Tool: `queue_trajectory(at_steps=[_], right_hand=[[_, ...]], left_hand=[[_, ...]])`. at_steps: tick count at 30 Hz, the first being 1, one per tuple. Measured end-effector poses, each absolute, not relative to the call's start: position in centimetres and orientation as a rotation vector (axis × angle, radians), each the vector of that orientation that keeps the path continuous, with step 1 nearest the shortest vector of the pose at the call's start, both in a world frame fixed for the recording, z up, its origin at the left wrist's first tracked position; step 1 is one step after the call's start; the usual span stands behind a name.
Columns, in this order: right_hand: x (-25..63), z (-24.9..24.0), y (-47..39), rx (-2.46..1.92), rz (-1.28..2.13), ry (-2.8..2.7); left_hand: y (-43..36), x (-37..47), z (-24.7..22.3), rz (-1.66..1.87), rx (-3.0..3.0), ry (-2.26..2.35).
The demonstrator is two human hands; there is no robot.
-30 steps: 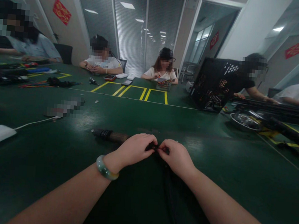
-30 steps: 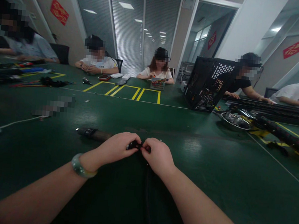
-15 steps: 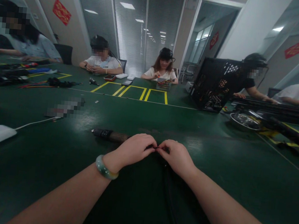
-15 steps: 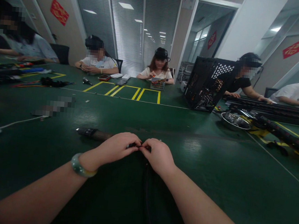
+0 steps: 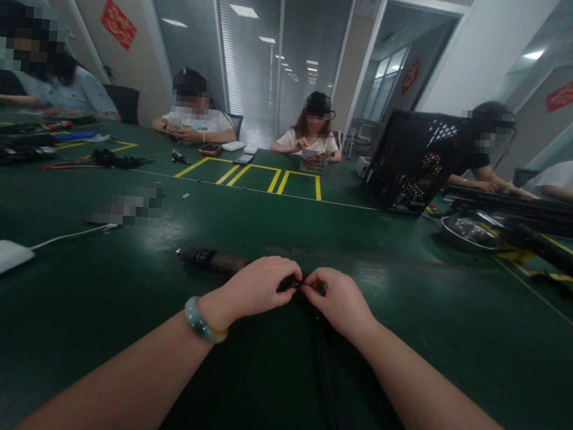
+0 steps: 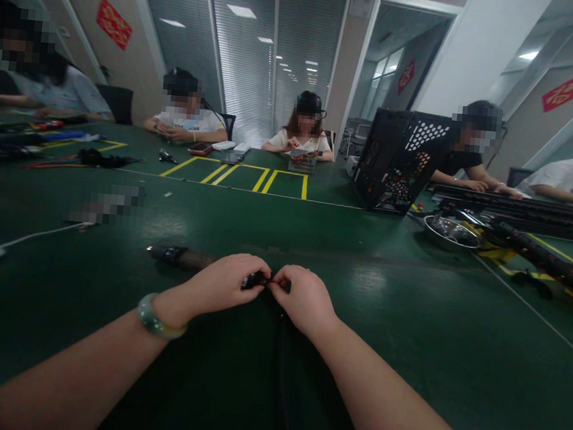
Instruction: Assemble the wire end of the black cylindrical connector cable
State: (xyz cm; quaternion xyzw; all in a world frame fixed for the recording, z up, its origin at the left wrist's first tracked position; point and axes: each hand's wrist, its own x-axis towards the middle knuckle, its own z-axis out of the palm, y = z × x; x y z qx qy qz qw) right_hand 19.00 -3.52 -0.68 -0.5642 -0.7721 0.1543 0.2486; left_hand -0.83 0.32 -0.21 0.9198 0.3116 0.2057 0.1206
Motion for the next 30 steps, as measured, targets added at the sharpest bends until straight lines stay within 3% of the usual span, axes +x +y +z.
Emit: queue_trajectory(at_steps=[30], right_hand=[[19.02, -0.57, -3.69, -1.547, 0.536, -2.03]], left_hand=[[0.36, -0.85, -0.38, 0.609, 2.671, 0.924]])
